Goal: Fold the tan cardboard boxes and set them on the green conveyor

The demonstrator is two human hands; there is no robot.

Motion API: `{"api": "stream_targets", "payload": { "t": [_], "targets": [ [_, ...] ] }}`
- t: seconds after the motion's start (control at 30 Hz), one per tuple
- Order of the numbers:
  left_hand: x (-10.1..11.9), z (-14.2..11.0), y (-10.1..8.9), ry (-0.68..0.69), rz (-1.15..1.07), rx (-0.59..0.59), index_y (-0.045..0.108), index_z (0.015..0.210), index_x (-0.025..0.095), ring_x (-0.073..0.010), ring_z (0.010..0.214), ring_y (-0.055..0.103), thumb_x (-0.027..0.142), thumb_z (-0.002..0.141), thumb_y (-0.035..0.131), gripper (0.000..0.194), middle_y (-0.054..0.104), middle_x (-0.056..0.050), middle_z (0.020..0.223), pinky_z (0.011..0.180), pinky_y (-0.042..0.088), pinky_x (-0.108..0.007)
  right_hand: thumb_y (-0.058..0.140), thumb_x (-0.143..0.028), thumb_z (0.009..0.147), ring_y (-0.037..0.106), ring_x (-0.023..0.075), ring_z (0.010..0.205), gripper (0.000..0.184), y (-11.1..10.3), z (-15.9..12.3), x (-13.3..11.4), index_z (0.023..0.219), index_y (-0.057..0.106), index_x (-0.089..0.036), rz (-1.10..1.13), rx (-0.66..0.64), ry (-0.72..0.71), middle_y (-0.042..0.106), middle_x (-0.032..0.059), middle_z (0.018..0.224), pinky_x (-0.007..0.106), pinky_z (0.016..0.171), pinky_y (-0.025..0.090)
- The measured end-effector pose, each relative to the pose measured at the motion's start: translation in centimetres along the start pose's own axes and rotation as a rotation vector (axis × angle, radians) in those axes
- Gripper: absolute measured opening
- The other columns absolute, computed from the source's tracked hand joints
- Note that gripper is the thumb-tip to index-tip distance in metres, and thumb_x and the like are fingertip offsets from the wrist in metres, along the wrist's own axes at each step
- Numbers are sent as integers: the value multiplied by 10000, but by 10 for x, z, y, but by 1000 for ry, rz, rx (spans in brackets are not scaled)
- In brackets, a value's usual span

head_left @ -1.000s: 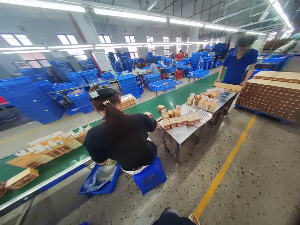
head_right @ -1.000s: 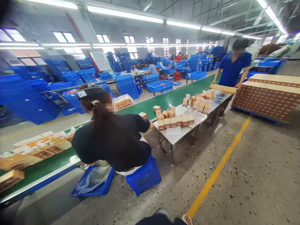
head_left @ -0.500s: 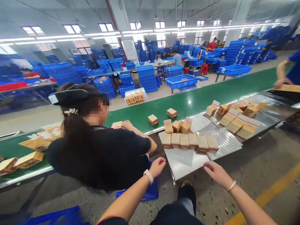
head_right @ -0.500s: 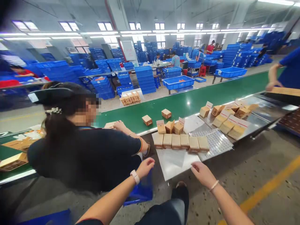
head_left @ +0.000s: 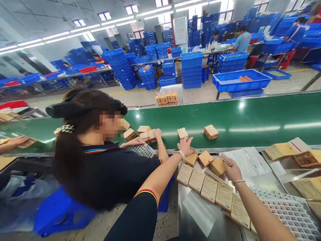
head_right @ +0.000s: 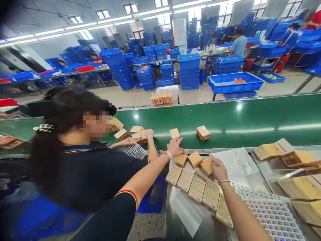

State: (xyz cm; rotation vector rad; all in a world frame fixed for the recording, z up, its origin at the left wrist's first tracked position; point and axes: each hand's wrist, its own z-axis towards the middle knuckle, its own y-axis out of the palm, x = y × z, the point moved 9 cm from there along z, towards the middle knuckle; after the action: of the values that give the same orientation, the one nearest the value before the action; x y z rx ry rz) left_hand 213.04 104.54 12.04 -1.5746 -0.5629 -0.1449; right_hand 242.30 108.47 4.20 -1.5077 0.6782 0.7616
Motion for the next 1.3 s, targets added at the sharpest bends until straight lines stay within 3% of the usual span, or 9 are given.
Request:
{"api": "stream_targets", "payload": {
  "t": [0.13, 0.37, 0.57, 0.73, 0.8, 0.87, 0.93, 1.1, 1.3],
  "targets": [
    [12, 6, 12, 204, 163, -193, 705, 966, 239, -289, 1147, 522, 157, 833, 498, 259, 651, -88, 1146, 948, 388, -451, 543, -414, 649, 655, 257, 875, 300, -2, 13, 4, 791, 712, -210, 131, -100, 9, 727, 63, 881, 381, 817, 520],
    [16, 21, 3, 272, 133, -264, 696, 829, 196, -220, 1003, 608, 92, 820, 475, 245, 693, -70, 984, 852, 439, -301, 570, -421, 641, 630, 210, 663, 325, -16, 33, 6, 811, 707, -179, 119, -200, 155, 711, 55, 747, 327, 624, 515],
    [-2, 16, -7, 169, 63, -226, 695, 911, 159, -213, 931, 638, 95, 825, 448, 269, 705, -85, 983, 787, 476, -268, 485, -462, 724, 615, 236, 682, 375, -37, 12, -2, 882, 658, -170, -196, -41, 108, 656, 77, 691, 342, 672, 484],
    [-13, 8, 2, 100, -49, -162, 683, 1015, 180, -184, 924, 641, 128, 850, 460, 282, 709, -56, 1000, 807, 486, -251, 536, -596, 732, 580, 329, 986, 514, -64, -44, -74, 954, 610, -138, -310, 328, -237, 628, 185, 967, 433, 845, 464],
    [-24, 6, 3, 1, -229, -50, 655, 1102, 187, -172, 868, 645, 180, 841, 527, 291, 711, -44, 941, 781, 498, -249, 499, -619, 796, 609, 290, 859, 437, -38, -56, -98, 783, 594, -193, -395, 126, -255, 625, 141, 816, 380, 762, 476],
    [-39, 2, 7, -113, -474, 73, 642, 1133, 180, -162, 824, 644, 219, 798, 613, 338, 705, -34, 883, 760, 507, -246, 464, -607, 848, 618, 250, 729, 444, 2, -61, -107, 664, 553, -213, -520, -201, -144, 617, 108, 709, 326, 646, 455],
    [-46, -1, 18, -157, -622, 89, 676, 1050, 167, -154, 809, 639, 210, 771, 634, 285, 704, -34, 869, 748, 506, -241, 457, -527, 890, 636, 251, 723, 405, 29, -62, -110, 691, 574, -194, -639, -403, -19, 647, 116, 736, 307, 601, 427],
    [-49, 0, 37, -118, -593, -108, 716, 747, 155, -135, 704, 595, 129, 765, 546, 172, 691, -7, 735, 667, 471, -233, 417, -163, 894, 655, 268, 842, 215, 44, -34, -131, 919, 625, -116, -770, -469, -74, 673, 174, 914, 302, 643, 410],
    [-49, 0, 41, -54, -679, -150, 683, 681, 140, -123, 703, 587, 111, 732, 593, 108, 666, -1, 693, 685, 468, -234, 377, -91, 883, 631, 219, 839, 251, 64, -14, -148, 861, 615, -169, -722, -588, -267, 672, 113, 908, 274, 660, 390]
  ]
}}
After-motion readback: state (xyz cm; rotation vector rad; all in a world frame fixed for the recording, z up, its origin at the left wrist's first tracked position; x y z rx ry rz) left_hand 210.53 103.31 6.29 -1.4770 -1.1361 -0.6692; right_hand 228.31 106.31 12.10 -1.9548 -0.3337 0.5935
